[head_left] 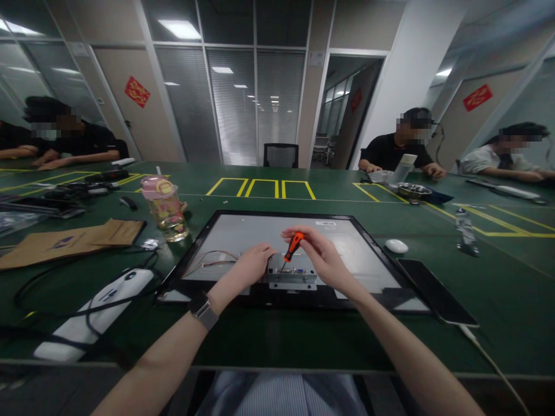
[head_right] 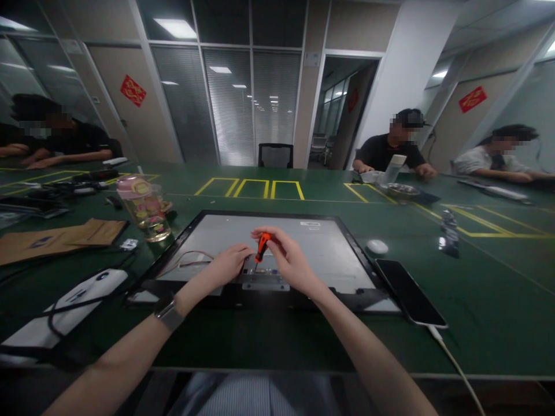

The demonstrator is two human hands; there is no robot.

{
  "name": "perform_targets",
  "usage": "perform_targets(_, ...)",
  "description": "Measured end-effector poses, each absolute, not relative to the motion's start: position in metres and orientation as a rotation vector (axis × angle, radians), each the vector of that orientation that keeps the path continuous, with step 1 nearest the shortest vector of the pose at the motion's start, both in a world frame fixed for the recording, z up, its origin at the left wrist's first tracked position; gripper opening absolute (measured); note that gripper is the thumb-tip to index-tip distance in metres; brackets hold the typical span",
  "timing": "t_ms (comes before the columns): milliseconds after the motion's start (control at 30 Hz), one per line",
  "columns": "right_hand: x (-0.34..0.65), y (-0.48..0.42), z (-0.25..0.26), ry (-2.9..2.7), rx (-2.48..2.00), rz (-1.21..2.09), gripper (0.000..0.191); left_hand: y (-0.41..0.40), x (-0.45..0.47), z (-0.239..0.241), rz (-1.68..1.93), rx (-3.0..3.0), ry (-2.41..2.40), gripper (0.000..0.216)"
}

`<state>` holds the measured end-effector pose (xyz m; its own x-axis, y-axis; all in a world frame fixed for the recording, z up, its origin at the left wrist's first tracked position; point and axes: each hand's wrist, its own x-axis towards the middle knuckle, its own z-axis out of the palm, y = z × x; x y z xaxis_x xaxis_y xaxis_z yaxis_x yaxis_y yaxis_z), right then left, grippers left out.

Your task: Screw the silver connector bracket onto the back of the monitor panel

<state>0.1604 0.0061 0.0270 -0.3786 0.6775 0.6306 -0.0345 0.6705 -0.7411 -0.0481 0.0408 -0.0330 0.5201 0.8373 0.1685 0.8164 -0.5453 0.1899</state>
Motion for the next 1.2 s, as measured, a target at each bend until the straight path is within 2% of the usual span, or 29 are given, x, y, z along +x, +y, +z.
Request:
perform_targets(100, 0.159, 0.008, 0.024, -1.817, -0.543, 0.791, 0.027, 0.041, -0.048, -0.034, 0.365, 2.659, 1.458, 0.036)
perform_targets(267, 0.154, 0.007, 0.020, -1.712, -0.656, 0.371, 0.013, 0.041, -0.048, -0.034, 0.388, 2.677, 1.452, 0.037)
perform_targets(333, 0.154, 0.005, 0.021, -1.716, -0.660, 0.301, 0.015, 0.041, -0.048, -0.034, 0.388, 2.680, 1.452, 0.037)
perform_targets(467, 0.155, 0.001, 0.024, -1.794, -0.591, 0.525, 0.031, 0.042, -0.050, -0.035, 0.378, 2.691, 1.429, 0.034)
perform_targets(567, 0.156, 0.003, 0.020, -1.744, -0.583, 0.641, 0.023, 0.042, -0.050, -0.034, 0.389, 2.680, 1.410, 0.034)
perform_targets(700, 0.156, 0.007, 0.016, -1.622, -0.642, 0.534, 0.007, 0.041, -0.050, -0.033, 0.385, 2.640, 1.424, 0.039)
perform_targets(800, 0.156, 0.005, 0.017, -1.608, -0.647, 0.533, 0.009, 0.041, -0.049, -0.032, 0.377, 2.630, 1.444, 0.041)
perform_targets(1000, 0.159, 0.003, 0.021, -1.667, -0.560, 0.833, 0.024, 0.040, -0.048, -0.031, 0.342, 2.666, 1.457, 0.039)
perform_targets(1200, 0.165, 0.011, 0.019, -1.704, -0.539, 0.945, 0.016, 0.040, -0.047, -0.031, 0.354, 2.632, 1.452, 0.041)
